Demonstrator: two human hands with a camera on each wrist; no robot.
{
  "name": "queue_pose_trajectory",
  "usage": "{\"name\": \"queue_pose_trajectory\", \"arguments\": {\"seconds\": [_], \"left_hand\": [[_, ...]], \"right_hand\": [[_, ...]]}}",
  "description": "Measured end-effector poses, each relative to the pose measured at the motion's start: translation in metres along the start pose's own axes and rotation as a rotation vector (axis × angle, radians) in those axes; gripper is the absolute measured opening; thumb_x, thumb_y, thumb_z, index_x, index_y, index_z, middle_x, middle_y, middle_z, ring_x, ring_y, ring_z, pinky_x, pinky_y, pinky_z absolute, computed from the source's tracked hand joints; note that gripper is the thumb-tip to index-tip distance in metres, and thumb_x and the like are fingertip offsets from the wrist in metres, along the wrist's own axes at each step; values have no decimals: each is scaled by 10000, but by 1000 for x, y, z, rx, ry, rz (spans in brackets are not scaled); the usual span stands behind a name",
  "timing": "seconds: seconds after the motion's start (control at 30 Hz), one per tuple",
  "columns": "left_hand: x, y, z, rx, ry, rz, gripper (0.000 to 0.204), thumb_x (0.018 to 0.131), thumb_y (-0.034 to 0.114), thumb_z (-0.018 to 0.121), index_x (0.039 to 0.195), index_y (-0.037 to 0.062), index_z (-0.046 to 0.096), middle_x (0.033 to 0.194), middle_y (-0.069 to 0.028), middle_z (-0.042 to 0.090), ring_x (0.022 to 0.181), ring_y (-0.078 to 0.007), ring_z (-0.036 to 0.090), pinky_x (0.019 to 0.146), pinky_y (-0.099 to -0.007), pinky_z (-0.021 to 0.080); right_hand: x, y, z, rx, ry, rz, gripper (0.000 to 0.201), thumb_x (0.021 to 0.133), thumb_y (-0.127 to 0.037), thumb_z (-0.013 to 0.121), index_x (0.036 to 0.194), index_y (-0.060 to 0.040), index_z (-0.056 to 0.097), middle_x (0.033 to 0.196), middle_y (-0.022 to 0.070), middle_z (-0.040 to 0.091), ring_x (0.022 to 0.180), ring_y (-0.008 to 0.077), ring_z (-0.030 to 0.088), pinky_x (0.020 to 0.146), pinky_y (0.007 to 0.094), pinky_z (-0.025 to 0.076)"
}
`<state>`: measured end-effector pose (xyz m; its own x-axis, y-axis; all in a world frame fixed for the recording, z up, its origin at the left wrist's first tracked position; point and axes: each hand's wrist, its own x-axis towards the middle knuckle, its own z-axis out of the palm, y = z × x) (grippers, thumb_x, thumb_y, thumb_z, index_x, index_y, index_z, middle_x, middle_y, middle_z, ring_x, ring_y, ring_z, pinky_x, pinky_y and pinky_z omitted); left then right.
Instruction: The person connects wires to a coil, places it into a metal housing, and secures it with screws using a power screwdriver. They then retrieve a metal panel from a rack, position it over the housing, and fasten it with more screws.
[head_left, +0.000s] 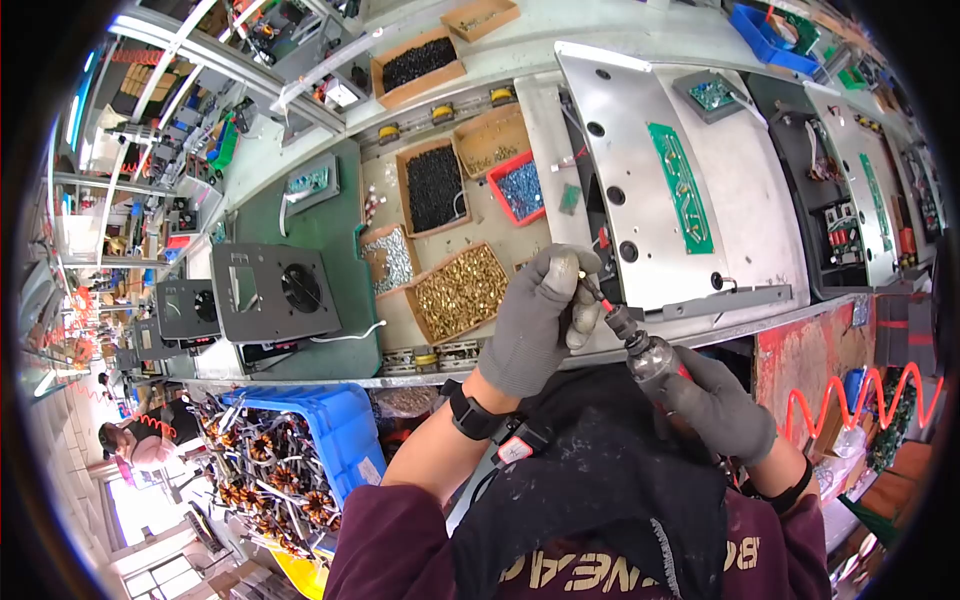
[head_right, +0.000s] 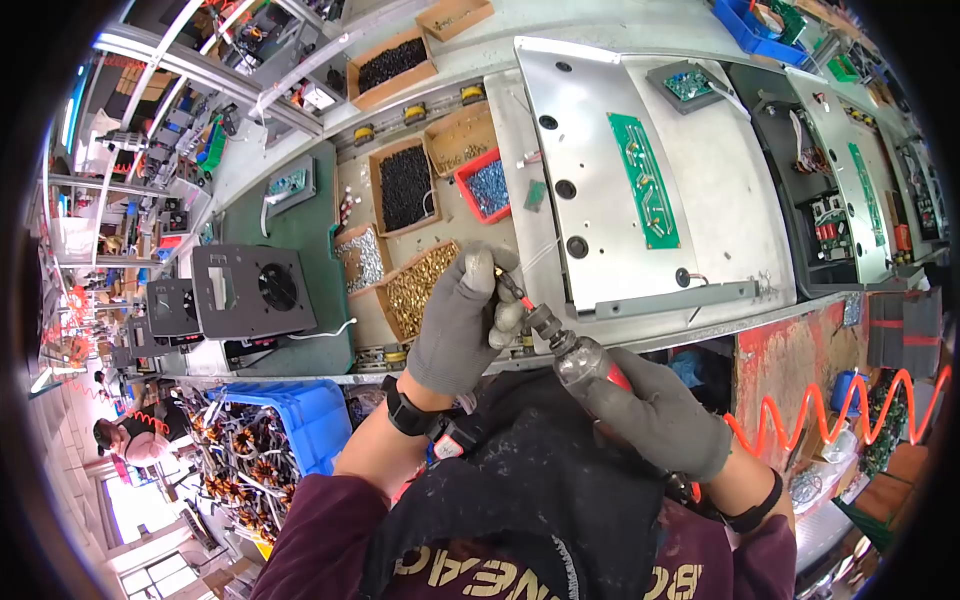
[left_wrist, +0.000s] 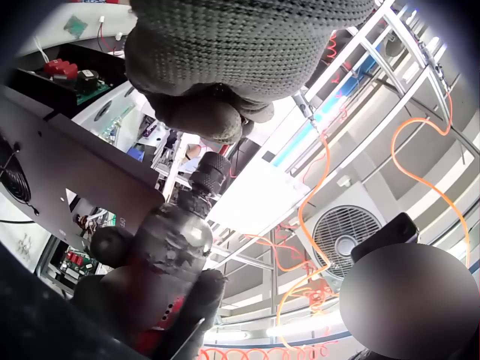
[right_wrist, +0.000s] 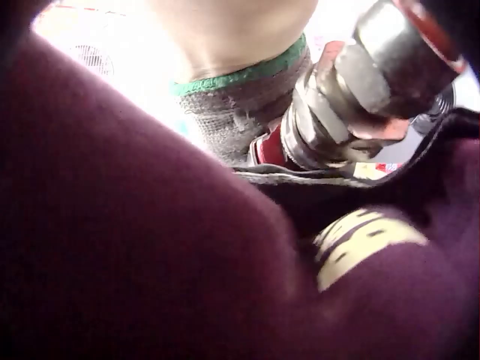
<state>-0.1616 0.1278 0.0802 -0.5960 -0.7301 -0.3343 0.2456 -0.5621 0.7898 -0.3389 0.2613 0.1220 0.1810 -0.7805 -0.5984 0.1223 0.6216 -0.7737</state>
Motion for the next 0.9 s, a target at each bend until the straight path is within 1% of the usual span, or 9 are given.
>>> {"name": "queue_pose_trajectory", "arguments": {"seconds": [0.13,0.23,0.3,0.37,0.43,0.5,0.57,0.63,0.9], "left_hand": [[17,7,8,44,-95,-18,537,930,457,509,1155,-30,542,682,8,471,511,-49,389,449,-186,316],[37,7,-3,251,54,-83,598,916,521,493,1122,-40,529,689,8,444,520,-53,364,456,-213,306],[49,0,-4,397,88,-127,597,916,524,489,1051,-51,574,662,18,438,521,-47,363,458,-219,309],[59,-20,-14,813,61,-212,581,904,527,506,936,-43,613,652,14,481,552,-51,414,482,-217,344],[66,-41,-14,888,109,-97,552,877,514,564,839,-34,624,649,-14,532,591,-74,477,529,-240,405],[70,-46,-10,1010,59,-209,516,839,483,634,826,-32,620,670,-45,567,610,-100,516,570,-269,443],[72,-42,-3,1025,95,-253,473,809,456,677,825,-14,626,648,-56,565,592,-117,525,580,-290,454],[70,-42,2,1084,142,-336,464,792,486,656,823,23,646,684,-110,599,670,-225,597,656,-337,470],[69,-43,3,1087,163,-343,405,795,436,659,830,33,642,709,-135,614,693,-265,616,665,-358,468]], "right_hand": [[-12,-18,-22,18,3,-9,466,884,-416,586,1126,-21,533,793,12,562,691,70,520,585,235,429],[-28,-39,-60,6,96,-270,643,815,-439,674,1238,9,490,919,10,566,733,64,517,601,228,432],[-29,-47,-107,-112,222,-324,467,854,-378,611,1131,-10,533,832,28,577,662,91,534,558,234,427],[-9,-49,-162,-225,340,-336,319,894,-318,548,1024,-28,577,746,47,588,591,118,551,516,240,422],[34,-60,-187,-64,397,-295,364,927,-390,461,924,-47,583,479,37,508,387,129,484,390,240,378],[82,-45,-219,-133,452,-186,402,929,-426,454,971,-39,551,510,67,534,403,144,523,365,260,407],[131,-21,-245,56,441,-99,415,914,-459,467,987,-56,534,526,76,551,406,166,545,364,273,444],[164,0,-266,69,370,-11,369,898,-460,508,959,-96,525,659,67,567,425,173,538,379,316,462],[188,3,-272,168,352,34,426,885,-484,535,983,-70,520,669,56,554,468,162,565,397,307,493]]}}
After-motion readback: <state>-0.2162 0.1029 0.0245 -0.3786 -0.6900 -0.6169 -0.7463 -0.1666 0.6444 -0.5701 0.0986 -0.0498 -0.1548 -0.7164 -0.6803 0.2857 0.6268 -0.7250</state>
